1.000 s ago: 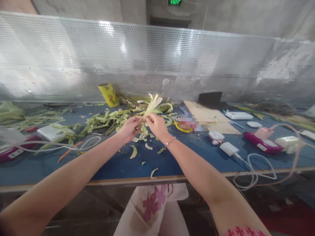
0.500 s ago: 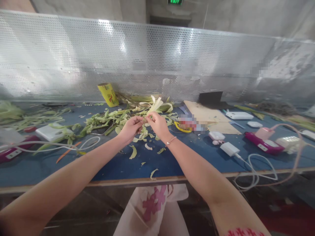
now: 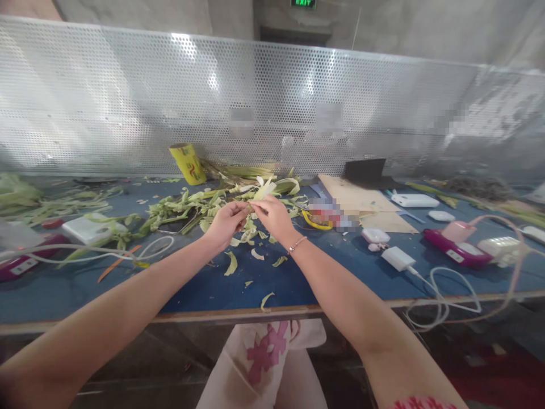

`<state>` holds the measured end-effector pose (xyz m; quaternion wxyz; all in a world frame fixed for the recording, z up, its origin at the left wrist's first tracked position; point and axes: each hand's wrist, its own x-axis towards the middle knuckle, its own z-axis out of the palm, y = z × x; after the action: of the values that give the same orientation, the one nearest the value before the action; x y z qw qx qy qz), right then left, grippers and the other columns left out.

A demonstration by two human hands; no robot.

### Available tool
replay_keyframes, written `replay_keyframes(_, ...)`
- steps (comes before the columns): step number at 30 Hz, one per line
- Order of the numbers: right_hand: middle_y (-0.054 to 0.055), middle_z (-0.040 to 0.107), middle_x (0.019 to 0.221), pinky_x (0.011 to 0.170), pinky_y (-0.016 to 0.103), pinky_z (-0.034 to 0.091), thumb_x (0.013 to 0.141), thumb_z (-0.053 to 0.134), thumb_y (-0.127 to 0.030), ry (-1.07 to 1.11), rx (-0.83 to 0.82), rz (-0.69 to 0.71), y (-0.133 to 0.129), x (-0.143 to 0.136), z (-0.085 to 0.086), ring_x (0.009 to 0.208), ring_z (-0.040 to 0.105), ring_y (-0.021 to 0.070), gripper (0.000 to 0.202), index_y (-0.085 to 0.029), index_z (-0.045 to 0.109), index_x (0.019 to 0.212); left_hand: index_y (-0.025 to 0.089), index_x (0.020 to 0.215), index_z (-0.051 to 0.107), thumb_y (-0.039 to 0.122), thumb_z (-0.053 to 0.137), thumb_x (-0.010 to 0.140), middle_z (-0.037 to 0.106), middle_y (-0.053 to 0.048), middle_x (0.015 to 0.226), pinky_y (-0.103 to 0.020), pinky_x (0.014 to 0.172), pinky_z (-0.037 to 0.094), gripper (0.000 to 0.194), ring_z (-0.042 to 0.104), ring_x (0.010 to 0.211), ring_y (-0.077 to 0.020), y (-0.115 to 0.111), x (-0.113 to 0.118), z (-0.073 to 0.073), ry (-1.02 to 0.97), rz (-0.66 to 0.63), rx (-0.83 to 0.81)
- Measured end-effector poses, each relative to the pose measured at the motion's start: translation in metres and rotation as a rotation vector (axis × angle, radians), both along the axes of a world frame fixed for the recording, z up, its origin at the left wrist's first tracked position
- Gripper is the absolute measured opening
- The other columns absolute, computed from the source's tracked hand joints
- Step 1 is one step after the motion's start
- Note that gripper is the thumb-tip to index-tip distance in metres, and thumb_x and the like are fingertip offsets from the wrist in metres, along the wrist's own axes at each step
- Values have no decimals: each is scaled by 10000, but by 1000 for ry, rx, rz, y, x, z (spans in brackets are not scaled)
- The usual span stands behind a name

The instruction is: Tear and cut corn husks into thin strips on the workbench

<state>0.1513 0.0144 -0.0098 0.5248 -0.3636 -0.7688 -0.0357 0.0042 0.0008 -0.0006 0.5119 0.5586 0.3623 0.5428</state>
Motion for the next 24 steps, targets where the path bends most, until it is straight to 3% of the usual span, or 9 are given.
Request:
replay_keyframes(10,66,592,872,786,312,470,911,410,-256,-142,104,-17,-1,2,0,856,564,173,237,-196,639,921,146,774,607,234,691,654,546,31,597,-171,410,303,171,452,473,-45,-3,4,0,-20,40,-81)
replay_keyframes(16,73,575,870,801,311,465,882,424,-197,-83,72,-26,1,-1,-1,874,557,177,162,-179,585,865,142,789,607,191,641,698,523,37,549,-181,407,333,109,453,453,-57,-3,9,0,23,67,-44)
replay_keyframes(24,59,626,834,788,315,467,874,482,-245,51,18,-8,1,-2,0,827,586,172,177,-183,647,854,146,816,597,214,649,693,600,11,715,-185,444,403,150,495,491,-50,-3,7,0,2,87,-51)
